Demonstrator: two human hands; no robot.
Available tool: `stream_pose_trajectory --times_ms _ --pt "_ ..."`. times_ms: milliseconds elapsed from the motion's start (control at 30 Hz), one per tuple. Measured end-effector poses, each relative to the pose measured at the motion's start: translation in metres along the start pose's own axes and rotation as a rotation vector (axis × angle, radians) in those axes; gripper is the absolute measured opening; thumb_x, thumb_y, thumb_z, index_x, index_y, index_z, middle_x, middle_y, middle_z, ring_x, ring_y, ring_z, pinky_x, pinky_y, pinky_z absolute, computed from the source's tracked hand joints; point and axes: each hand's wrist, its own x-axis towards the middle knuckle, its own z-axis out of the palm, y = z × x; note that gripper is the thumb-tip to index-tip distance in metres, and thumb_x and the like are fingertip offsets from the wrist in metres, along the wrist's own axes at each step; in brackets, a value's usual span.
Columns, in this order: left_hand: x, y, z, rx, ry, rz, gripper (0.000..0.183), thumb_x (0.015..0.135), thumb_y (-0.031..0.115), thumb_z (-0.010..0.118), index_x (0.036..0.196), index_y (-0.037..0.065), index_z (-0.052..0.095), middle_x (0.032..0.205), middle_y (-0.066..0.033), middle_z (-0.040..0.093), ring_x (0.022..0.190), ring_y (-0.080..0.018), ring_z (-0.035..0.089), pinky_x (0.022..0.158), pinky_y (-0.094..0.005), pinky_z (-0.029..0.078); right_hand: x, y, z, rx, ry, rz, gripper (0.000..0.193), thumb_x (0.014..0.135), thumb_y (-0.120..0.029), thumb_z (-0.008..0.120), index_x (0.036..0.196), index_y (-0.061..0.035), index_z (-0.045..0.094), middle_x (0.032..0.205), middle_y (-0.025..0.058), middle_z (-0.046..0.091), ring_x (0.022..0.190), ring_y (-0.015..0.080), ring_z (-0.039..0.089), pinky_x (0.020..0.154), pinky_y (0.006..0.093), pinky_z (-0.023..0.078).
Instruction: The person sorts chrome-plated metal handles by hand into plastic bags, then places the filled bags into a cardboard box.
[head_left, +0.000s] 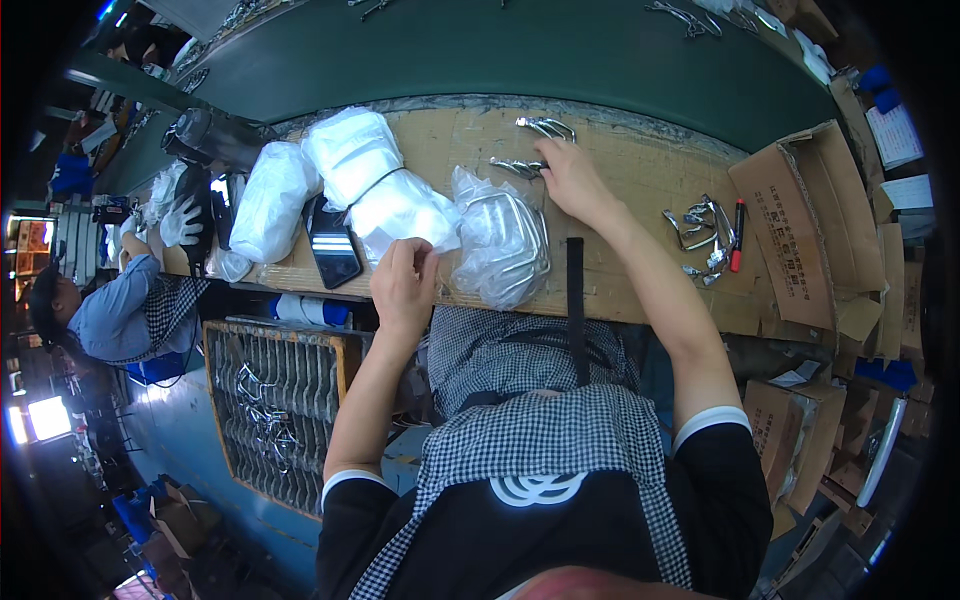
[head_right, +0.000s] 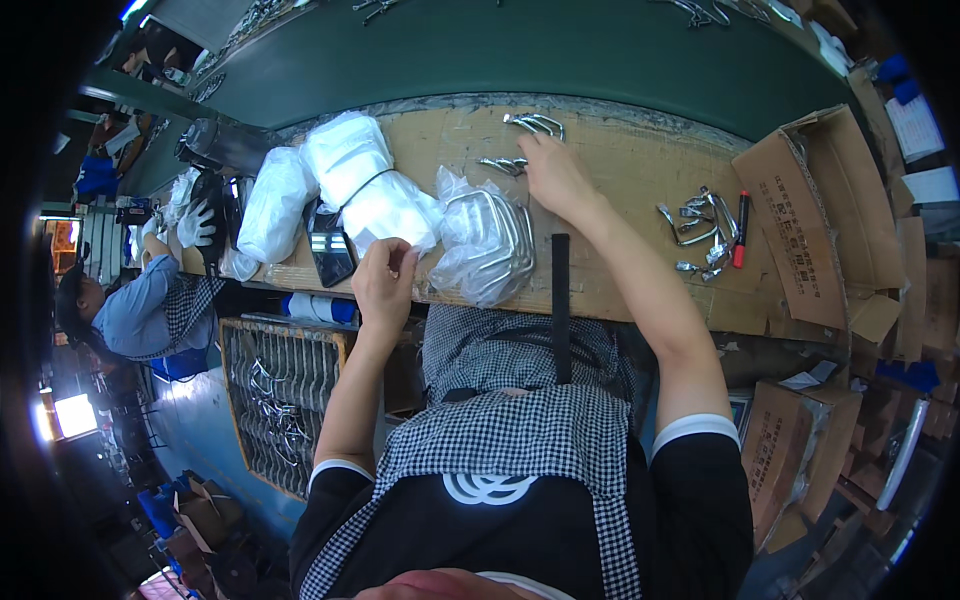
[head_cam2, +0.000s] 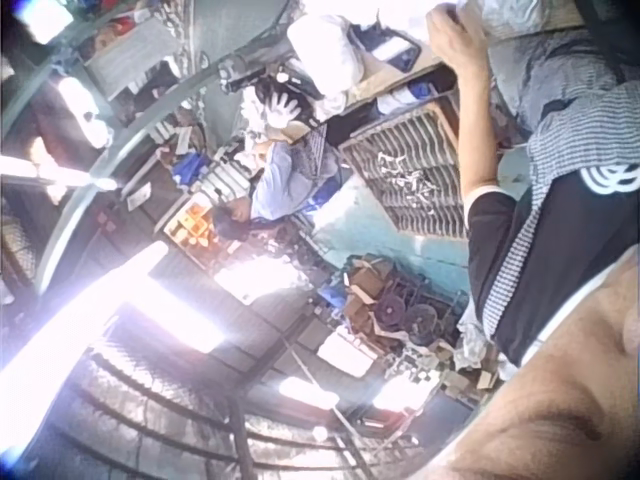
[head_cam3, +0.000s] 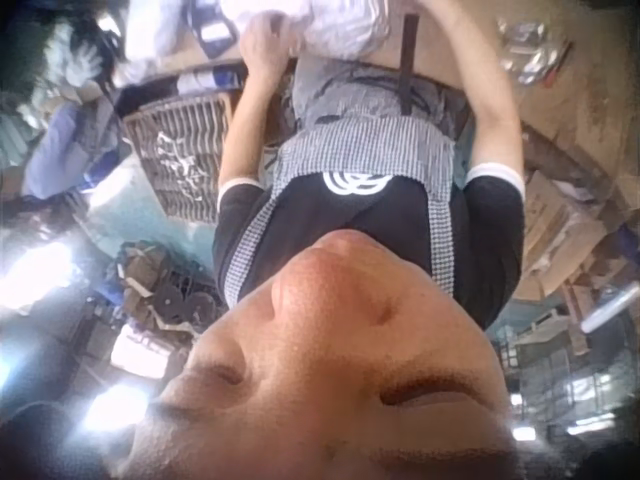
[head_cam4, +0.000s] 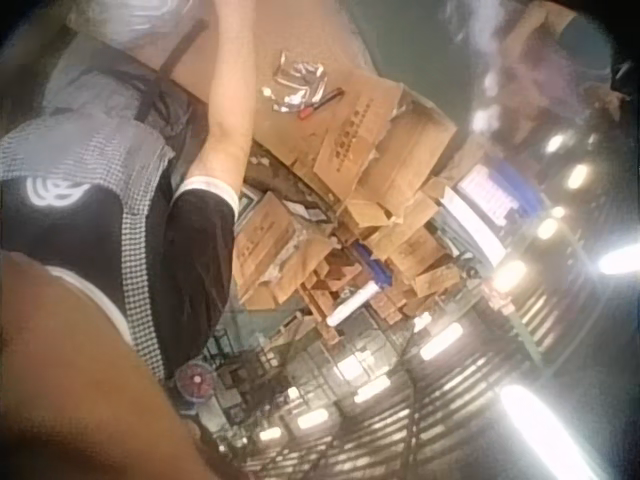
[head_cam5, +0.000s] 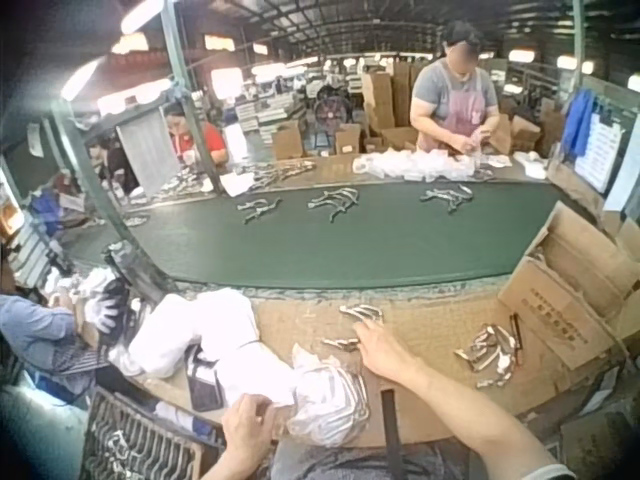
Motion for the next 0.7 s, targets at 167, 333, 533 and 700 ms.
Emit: stream_pose_trajectory --times_ms 167,333,533,700 --pt "0.022 0.021 -0.021 -0.13 0.023 -0.113 0.007 0.086 0.0 0.07 0.091 -0.001 0.066 0.075 -0.0083 0.06 0.068 -0.0164 0.058 0.061 -0.0277 0.045 0.011 0.0 -0.015 -0.082 0.151 -0.111 0.022 0.084 -0.004 0.061 0.106 -0.001 0.062 0.098 0.0143 0.064 0.085 0.0327 0.062 0.075 0.0424 0.052" --pt "0.027 0.02 -0.02 -0.385 0.108 -0.143 0.006 0.09 0.0 0.066 0.094 -0.004 0.068 0.076 -0.0075 0.063 0.066 -0.0105 0.057 0.062 -0.0247 0.045 0.014 -0.075 -0.079 1.074 0.129 0.346 0.015 0.091 -0.014 0.068 0.093 -0.0009 0.06 0.073 0.004 0.063 0.053 0.0047 0.056 0.042 0.0185 0.04" --pt "0.038 0.047 -0.033 -0.305 0.104 0.031 0.003 0.088 0.0 0.068 0.09 -0.001 0.068 0.07 -0.0101 0.06 0.058 -0.0197 0.057 0.056 -0.0299 0.044 0.003 -0.117 -0.07 1.47 -0.223 0.514 0.012 0.096 -0.009 0.059 0.096 0.0016 0.054 0.08 0.0081 0.062 0.058 0.0084 0.061 0.046 0.0205 0.048" --pt "0.048 0.053 -0.036 -0.148 0.182 0.262 0.013 0.077 -0.005 0.069 0.088 0.001 0.067 0.065 -0.008 0.053 0.055 -0.0238 0.054 0.051 -0.0333 0.041 -0.041 -0.156 -0.063 1.288 0.125 0.094 0.012 0.102 -0.008 0.046 0.104 0.003 0.04 0.094 0.0156 0.059 0.064 0.0155 0.065 0.055 0.028 0.06"
